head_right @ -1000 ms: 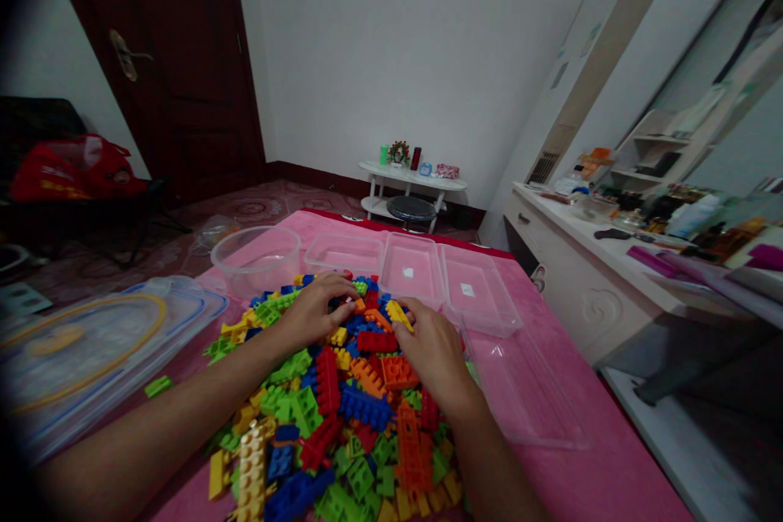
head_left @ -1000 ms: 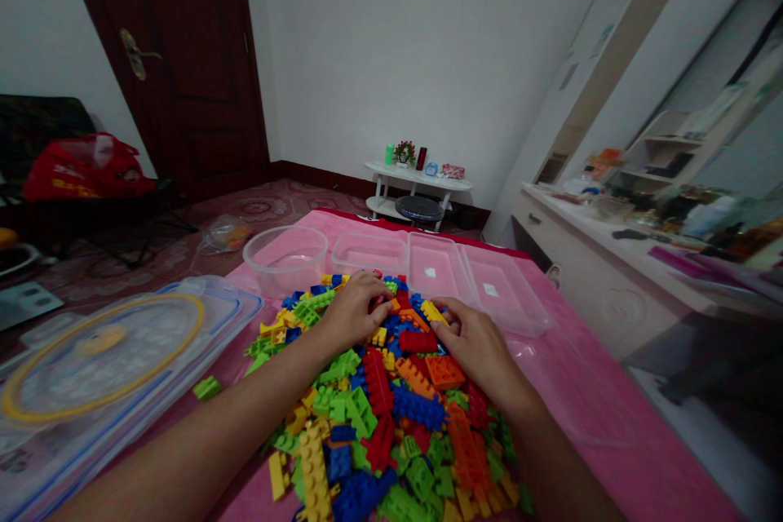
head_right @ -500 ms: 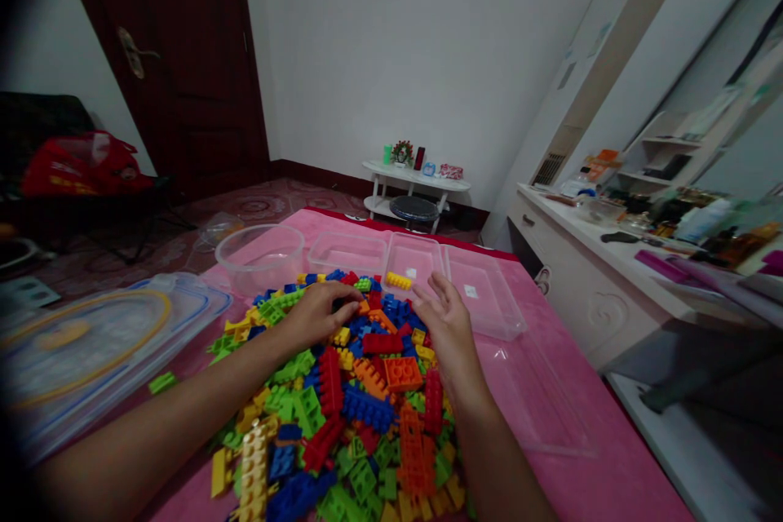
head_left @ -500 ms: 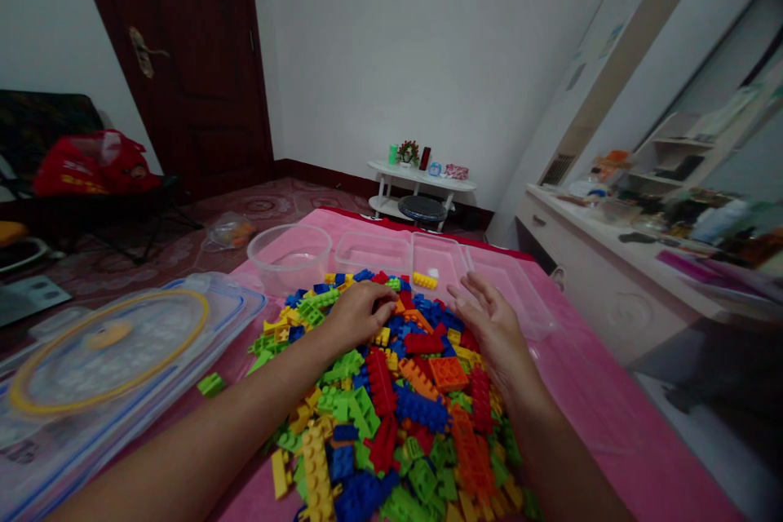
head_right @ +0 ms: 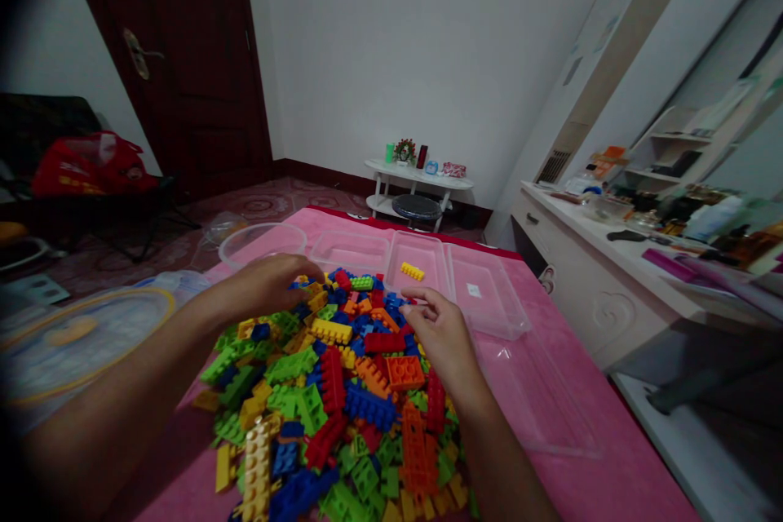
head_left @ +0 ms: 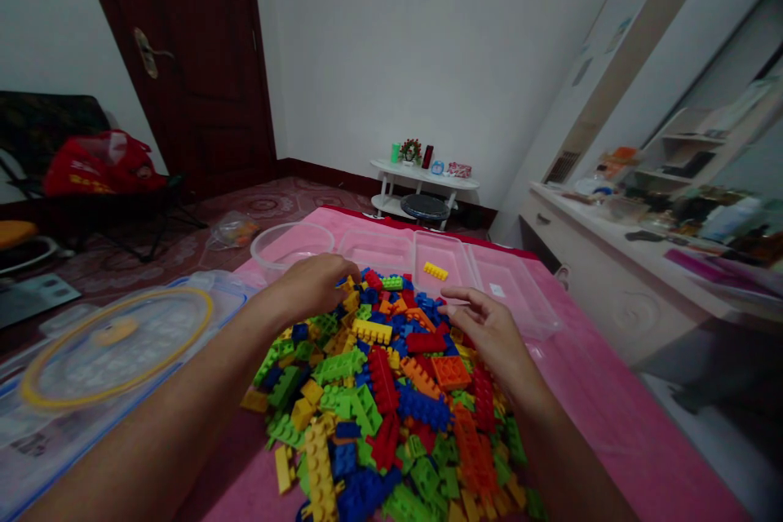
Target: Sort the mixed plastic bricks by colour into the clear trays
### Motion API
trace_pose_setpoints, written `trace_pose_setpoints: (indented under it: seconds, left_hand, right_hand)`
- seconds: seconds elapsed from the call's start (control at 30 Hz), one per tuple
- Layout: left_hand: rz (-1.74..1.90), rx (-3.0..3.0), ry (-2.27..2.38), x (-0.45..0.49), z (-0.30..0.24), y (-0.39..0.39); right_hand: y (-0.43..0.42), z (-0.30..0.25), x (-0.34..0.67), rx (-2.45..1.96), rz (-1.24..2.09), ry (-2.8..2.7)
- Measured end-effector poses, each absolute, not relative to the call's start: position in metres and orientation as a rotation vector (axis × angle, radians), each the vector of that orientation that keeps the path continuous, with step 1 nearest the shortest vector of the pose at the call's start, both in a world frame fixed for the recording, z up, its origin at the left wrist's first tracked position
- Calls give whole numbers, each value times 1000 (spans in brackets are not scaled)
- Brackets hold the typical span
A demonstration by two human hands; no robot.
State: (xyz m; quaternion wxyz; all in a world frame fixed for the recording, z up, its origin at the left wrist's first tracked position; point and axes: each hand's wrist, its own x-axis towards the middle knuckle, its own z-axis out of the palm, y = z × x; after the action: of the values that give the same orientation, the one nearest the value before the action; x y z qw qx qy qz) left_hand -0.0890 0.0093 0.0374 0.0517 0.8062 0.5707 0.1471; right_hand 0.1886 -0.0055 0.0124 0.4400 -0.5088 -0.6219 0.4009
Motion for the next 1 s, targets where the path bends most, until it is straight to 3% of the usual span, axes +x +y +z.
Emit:
trace_pose_setpoints:
  seconds: [0.2,0.57,0.8,1.0]
  left_hand:
    - [14,2440,1813,-107,35,7]
    - [415,2361,1801,-99,38,18]
    - [71,2408,1607,-104,36,7]
    - [-18,2455,1608,-90,32,0]
  right_hand:
    - [-7,10,183,-1254,989,-1630]
    - [-10,8,177,-1209,954,-1736]
    - [-15,13,173,-1243,948,-1804]
    - [-16,12,173,-1227,927,-1840]
